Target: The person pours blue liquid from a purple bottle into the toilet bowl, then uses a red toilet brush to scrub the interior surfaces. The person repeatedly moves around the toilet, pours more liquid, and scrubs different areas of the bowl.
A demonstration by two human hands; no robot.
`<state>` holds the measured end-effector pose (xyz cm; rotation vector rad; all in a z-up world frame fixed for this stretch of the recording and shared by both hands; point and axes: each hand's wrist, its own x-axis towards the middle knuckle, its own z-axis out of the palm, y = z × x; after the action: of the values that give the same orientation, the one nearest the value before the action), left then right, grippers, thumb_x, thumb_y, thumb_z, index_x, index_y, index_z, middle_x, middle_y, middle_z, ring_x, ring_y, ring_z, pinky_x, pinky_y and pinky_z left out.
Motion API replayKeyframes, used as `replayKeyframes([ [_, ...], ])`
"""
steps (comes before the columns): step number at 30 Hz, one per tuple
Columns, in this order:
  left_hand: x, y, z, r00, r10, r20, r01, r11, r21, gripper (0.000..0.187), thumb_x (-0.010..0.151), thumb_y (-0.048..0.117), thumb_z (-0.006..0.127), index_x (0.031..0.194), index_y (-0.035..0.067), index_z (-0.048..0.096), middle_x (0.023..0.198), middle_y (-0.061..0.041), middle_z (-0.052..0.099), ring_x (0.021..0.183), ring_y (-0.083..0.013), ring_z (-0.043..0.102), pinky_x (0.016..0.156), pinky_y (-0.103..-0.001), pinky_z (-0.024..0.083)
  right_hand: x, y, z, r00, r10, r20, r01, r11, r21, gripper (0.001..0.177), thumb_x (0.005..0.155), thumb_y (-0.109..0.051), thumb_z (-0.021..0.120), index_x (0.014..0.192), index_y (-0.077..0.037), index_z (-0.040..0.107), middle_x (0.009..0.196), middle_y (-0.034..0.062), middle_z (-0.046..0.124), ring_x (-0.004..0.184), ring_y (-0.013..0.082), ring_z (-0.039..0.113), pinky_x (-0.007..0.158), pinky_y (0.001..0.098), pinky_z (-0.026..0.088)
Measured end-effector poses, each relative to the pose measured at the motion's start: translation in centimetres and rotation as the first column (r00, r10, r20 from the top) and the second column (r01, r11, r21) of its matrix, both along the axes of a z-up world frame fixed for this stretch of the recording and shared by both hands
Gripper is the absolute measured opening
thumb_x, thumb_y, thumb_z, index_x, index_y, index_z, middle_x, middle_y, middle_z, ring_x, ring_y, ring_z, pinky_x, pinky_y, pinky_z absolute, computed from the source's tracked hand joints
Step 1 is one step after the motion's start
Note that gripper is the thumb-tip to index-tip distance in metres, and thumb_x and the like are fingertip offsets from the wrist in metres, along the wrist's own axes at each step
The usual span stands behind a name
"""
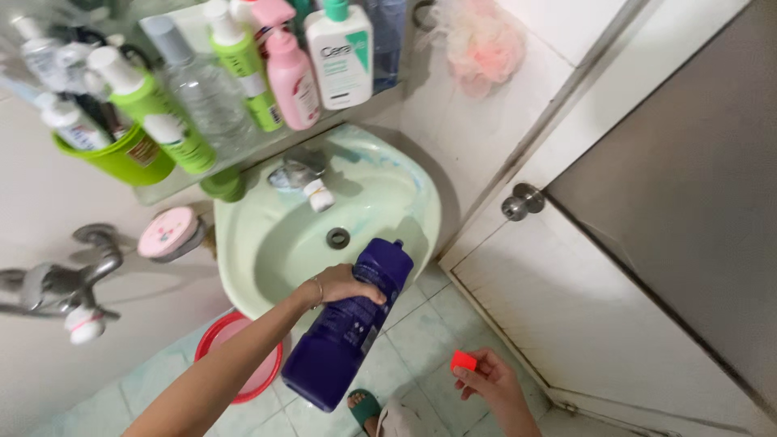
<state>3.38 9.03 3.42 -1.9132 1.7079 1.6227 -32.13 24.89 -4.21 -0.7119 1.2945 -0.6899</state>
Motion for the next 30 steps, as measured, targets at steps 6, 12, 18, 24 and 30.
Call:
replayKeyframes([
  [6,4.3,9.0,3.0,0.995,0.065,0.073,-0.063,0.998,-0.029,0.095,0.049,0.066,0.083,0.117,0.001,0.070,0.107,-0.016,0.078,0.100,-0.0282,0.076,0.092,-0.033,0.057,3.4,-0.8,3.7,0.990,0.135,0.030,-0.133,0.989,-0.058,0.024,0.083,-0.017,0.077,0.100,-0.001,0.067,0.090,0.0085,0.074,0.076,0.0186,0.069,0.065,0.0357,0.057],
  [12,11.1,16.3,3.5,0.957,0.287,-0.050,-0.287,0.958,0.003,0.082,0.055,0.058,0.081,0.117,0.006,0.075,0.105,-0.015,0.080,0.094,-0.0248,0.078,0.087,-0.031,0.059,7.5,-1.4,4.8,0.955,0.293,0.049,-0.286,0.951,-0.117,0.030,0.082,-0.022,0.079,0.101,-0.002,0.067,0.089,0.0091,0.072,0.076,0.0174,0.069,0.066,0.0354,0.058],
  [18,15.5,21.5,5.2,0.839,0.537,-0.089,-0.533,0.843,0.067,0.075,0.055,0.051,0.085,0.118,0.016,0.066,0.097,-0.013,0.081,0.083,-0.0247,0.081,0.079,-0.034,0.065,10.4,-0.9,7.4,0.919,0.391,0.042,-0.384,0.915,-0.122,0.029,0.082,-0.022,0.079,0.100,-0.004,0.066,0.090,0.0075,0.072,0.076,0.0164,0.069,0.065,0.0346,0.057],
  [24,15.7,23.7,5.5,0.905,0.421,0.066,-0.426,0.899,0.104,0.068,0.055,0.051,0.081,0.110,0.011,0.079,0.094,-0.010,0.084,0.084,-0.0218,0.082,0.082,-0.031,0.062,11.2,0.6,8.1,0.904,0.423,0.057,-0.412,0.900,-0.145,0.024,0.085,-0.020,0.077,0.099,-0.004,0.067,0.090,0.0075,0.072,0.075,0.0157,0.068,0.064,0.0330,0.056],
  [30,11.9,22.5,3.7,0.977,0.191,0.098,-0.195,0.980,0.030,0.076,0.054,0.058,0.083,0.112,0.008,0.078,0.100,-0.010,0.082,0.094,-0.0207,0.078,0.089,-0.030,0.058,8.9,1.7,7.3,0.938,0.334,0.091,-0.319,0.936,-0.148,0.023,0.085,-0.017,0.076,0.100,-0.003,0.066,0.093,0.0070,0.072,0.076,0.0154,0.068,0.065,0.0329,0.056],
])
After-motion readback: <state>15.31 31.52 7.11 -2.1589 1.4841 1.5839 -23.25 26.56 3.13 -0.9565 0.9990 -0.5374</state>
